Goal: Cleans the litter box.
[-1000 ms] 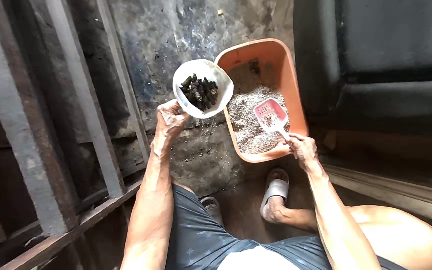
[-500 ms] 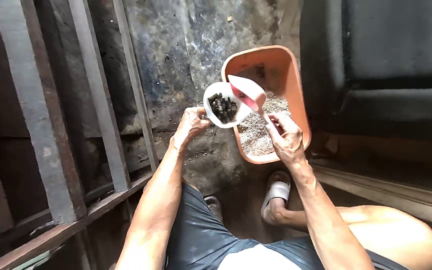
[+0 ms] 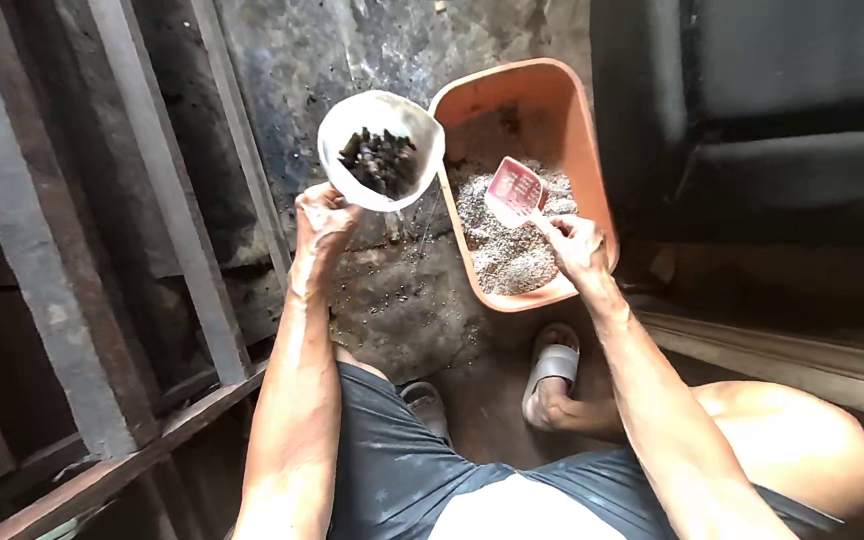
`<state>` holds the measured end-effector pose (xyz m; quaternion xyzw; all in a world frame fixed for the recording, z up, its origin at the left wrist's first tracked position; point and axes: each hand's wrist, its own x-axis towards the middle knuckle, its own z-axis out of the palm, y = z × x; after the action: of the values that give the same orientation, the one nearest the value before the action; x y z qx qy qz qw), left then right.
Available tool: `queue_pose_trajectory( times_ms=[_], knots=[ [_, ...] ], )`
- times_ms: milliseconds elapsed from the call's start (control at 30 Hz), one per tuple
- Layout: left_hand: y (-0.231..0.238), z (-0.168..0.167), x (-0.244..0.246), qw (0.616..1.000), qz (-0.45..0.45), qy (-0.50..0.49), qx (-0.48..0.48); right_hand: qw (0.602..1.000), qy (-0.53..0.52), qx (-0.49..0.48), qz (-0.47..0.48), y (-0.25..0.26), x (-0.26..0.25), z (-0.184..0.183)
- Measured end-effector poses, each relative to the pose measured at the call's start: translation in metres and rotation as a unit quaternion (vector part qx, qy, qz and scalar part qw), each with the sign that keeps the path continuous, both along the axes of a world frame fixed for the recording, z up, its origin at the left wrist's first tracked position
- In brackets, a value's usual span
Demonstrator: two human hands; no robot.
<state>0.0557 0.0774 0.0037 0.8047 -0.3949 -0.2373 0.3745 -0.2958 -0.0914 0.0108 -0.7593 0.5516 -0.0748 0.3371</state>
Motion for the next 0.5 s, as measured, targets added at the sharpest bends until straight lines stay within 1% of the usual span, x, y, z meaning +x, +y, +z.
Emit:
queue_pose_trajectory(
  times_ms=[67, 167, 233, 367, 500],
  knots=[
    [0.007, 0.005, 0.004, 1.000, 0.013, -0.019, -0.002, 0.999, 0.034, 0.024, 0.012, -0.011, 0.003, -0.023],
    [0.016, 0.010, 0.006, 0.999, 0.026, -0.027, -0.009, 0.997, 0.060, 0.003, 0.038, -0.020, 0.017, -0.041],
    [0.020, 0.013, 0.006, 0.999, 0.031, -0.026, -0.014, 0.996, 0.066, -0.008, 0.065, -0.027, 0.032, -0.046],
    [0.026, 0.017, 0.004, 0.999, 0.035, -0.026, -0.029, 0.994, 0.054, 0.002, 0.094, -0.039, 0.064, -0.054],
    [0.027, 0.019, 0.002, 0.998, 0.032, -0.029, -0.047, 0.990, 0.070, 0.009, 0.123, -0.036, 0.080, -0.061]
  ],
)
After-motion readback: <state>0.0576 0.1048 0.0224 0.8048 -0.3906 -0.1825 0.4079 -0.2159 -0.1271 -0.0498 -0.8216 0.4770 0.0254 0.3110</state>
